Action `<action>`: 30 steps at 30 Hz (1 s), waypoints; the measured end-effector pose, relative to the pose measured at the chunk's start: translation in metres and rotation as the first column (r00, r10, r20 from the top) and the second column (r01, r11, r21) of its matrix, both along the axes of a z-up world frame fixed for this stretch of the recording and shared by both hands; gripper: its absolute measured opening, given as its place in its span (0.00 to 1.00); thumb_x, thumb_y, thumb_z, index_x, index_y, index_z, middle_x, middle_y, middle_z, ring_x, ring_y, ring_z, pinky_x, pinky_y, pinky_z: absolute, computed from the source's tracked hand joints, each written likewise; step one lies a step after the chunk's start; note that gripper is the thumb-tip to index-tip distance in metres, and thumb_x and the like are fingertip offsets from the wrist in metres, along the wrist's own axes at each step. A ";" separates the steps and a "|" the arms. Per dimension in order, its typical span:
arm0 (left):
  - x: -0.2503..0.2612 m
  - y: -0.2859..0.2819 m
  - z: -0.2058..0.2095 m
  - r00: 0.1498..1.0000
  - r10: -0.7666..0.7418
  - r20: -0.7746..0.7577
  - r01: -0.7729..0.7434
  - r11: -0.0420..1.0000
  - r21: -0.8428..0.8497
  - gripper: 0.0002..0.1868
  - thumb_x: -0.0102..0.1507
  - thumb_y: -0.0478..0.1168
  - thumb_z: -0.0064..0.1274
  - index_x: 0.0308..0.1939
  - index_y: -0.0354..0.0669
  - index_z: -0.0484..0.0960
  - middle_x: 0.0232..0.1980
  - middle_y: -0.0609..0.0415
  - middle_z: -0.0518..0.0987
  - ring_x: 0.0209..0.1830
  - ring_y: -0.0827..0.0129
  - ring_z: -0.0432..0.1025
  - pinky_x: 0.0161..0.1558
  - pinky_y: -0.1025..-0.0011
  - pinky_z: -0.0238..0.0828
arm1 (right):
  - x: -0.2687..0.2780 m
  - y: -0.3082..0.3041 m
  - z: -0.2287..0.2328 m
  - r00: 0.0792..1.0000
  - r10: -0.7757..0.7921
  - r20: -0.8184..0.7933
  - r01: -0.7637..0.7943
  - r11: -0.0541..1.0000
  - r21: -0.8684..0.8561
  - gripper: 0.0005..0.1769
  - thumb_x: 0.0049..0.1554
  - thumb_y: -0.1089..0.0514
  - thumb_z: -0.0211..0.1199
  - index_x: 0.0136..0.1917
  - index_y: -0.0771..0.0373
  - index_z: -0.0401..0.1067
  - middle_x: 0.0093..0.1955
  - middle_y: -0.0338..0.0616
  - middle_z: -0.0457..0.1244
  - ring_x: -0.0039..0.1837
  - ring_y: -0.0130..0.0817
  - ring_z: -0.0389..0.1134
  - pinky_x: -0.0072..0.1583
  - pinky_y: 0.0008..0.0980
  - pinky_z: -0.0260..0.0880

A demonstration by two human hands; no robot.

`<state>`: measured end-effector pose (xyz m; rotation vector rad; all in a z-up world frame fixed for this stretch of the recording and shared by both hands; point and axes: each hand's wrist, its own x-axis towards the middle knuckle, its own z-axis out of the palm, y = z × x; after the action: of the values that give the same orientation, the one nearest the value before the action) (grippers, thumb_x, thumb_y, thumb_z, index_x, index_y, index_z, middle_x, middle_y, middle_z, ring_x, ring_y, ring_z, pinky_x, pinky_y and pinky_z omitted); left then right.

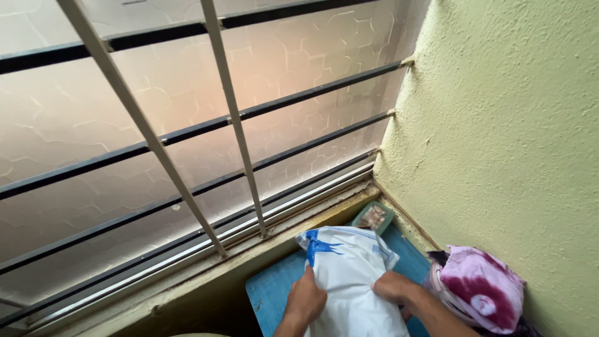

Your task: The person organizes items on a balcony by moving a plastic bag and a container of food onto a blue table. They then pick up a white cloth from a beige chair, move a red stool, and place the cloth on the table.

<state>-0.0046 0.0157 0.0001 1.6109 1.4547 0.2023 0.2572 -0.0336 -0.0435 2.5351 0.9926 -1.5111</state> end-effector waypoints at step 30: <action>0.011 -0.024 0.127 0.828 -0.288 -0.482 0.270 0.957 -0.110 0.73 0.51 0.75 0.67 0.83 0.66 0.29 0.84 0.29 0.27 0.84 0.32 0.27 0.71 0.25 0.40 | -0.001 0.060 0.126 0.891 -0.021 0.454 -0.117 0.955 0.274 0.28 0.56 0.37 0.61 0.60 0.58 0.77 0.63 0.52 0.70 0.66 0.50 0.71 0.68 0.48 0.71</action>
<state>0.0068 -0.0082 0.1273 1.9097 1.5520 -0.4392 0.2564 0.0269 0.0822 2.8319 1.2593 -0.7306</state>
